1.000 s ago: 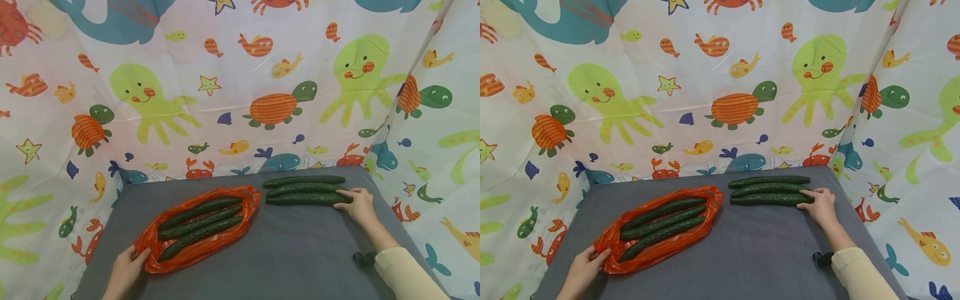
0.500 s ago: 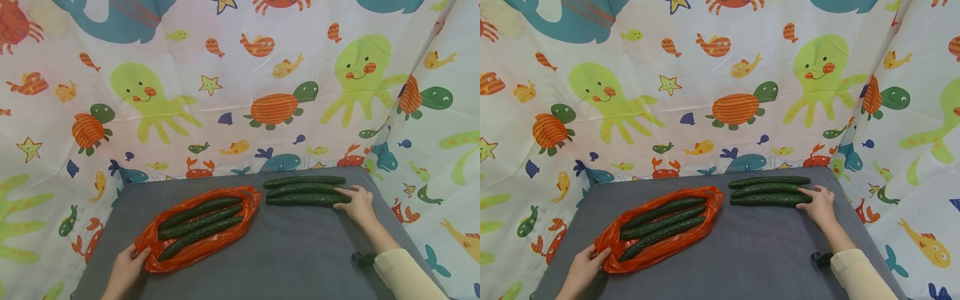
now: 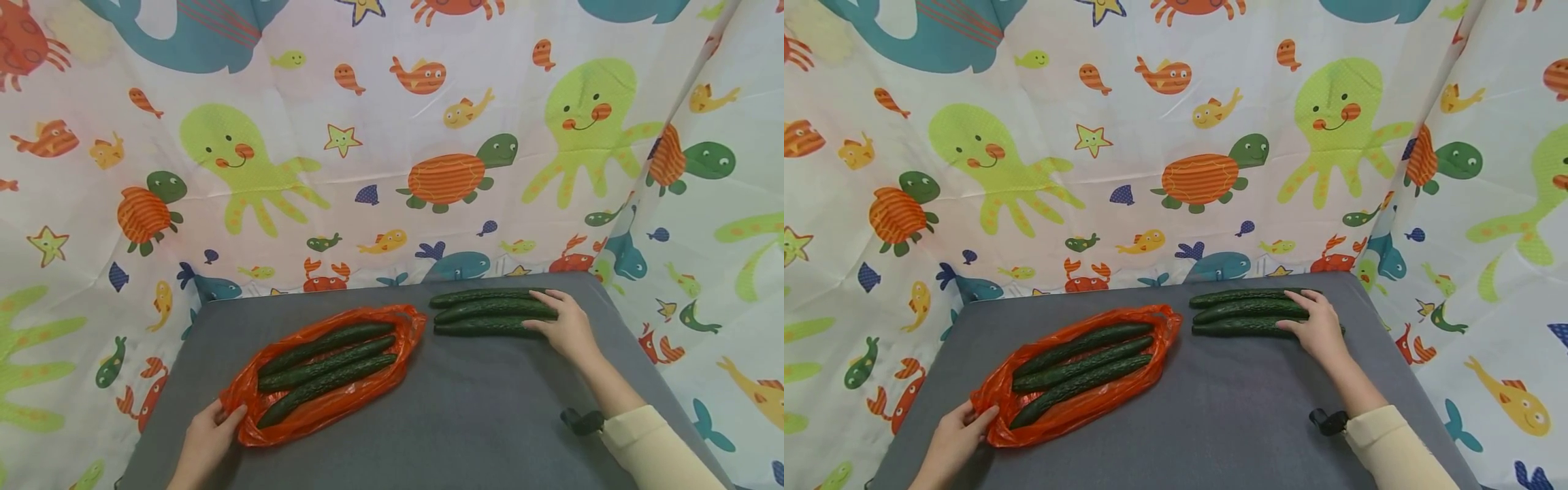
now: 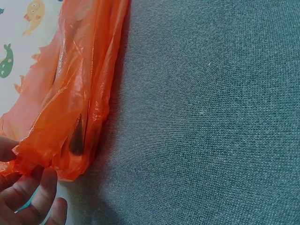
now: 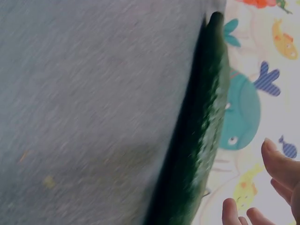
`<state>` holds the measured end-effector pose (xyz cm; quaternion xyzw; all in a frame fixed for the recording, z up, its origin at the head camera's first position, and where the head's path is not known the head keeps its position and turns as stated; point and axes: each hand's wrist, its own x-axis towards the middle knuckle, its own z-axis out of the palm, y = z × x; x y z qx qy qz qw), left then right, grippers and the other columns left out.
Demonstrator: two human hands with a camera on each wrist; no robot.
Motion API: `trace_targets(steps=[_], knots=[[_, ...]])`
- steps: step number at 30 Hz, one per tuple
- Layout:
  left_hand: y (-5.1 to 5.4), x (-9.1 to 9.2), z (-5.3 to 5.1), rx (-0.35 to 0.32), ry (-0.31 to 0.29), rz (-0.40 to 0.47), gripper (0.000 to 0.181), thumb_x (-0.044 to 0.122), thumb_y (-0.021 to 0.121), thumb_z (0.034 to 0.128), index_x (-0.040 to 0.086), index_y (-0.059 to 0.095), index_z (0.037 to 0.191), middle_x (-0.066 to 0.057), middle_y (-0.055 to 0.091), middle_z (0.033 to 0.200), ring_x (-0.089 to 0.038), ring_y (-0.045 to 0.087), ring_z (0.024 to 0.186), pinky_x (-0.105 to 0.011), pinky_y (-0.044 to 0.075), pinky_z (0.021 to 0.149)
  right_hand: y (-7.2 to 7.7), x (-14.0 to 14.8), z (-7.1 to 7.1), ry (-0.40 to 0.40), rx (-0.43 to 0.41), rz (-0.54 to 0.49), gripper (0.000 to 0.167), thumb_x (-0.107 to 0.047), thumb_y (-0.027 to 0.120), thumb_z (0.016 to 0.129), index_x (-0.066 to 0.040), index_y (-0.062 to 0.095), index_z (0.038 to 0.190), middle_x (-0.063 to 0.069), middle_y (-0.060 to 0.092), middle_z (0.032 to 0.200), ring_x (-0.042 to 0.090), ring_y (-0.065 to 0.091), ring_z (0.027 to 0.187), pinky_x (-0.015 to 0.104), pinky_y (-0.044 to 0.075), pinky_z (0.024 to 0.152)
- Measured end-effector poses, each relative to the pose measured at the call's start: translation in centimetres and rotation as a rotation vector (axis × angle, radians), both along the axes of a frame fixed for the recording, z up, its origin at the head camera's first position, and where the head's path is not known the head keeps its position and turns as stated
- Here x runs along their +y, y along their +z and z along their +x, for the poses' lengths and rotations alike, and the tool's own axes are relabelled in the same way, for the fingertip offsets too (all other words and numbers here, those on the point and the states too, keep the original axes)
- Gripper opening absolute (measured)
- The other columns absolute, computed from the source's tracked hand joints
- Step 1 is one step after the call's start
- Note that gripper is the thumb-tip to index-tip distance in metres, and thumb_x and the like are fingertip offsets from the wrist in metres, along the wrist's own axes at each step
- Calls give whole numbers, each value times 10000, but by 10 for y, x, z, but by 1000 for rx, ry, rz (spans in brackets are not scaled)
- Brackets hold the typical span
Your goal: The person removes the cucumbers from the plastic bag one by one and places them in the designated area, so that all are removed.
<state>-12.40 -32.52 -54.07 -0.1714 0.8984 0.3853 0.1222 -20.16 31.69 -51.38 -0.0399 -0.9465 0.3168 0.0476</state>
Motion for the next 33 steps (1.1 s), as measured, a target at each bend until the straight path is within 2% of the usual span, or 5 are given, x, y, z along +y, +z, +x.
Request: trace_targets(steps=[12,18,26,29,33], knots=[[0,-1,2,-8,-5,14,659,492,569,1008,-68,548,1355,-130,760,1030,-146,604,775,-324,451,624,12,-37,-1,61,13,-86,789,-300,824,854,-157,452,1535,241,369,1561,528,341,1394,697,358,1019],[-1,-1,1,-9,4,15,659,498,575,1004,-62,554,1349,-95,765,987,-150,596,752,-328,443,611,17,-61,-2,106,78,-151,844,-309,846,827,-162,430,1546,199,442,1530,435,454,1350,645,409,1016],[-4,-2,0,-20,14,18,692,521,575,997,-65,542,1362,-132,760,1025,-143,612,776,-329,452,621,18,-99,-4,170,153,-203,849,-281,878,781,-145,476,1516,166,513,1481,370,538,1288,602,445,1012],[-4,-2,-1,-18,17,15,697,522,579,995,-71,541,1359,-153,755,1045,-141,618,790,-331,461,631,18,-112,-4,193,166,-225,833,-265,882,777,-147,494,1504,145,530,1471,349,552,1280,546,508,953],[-4,-1,-1,-13,23,15,669,506,587,995,-63,552,1347,-104,758,979,-153,592,755,-332,446,612,18,-127,-4,224,169,-253,819,-267,879,779,-154,503,1498,123,528,1476,338,563,1282,436,582,815]])
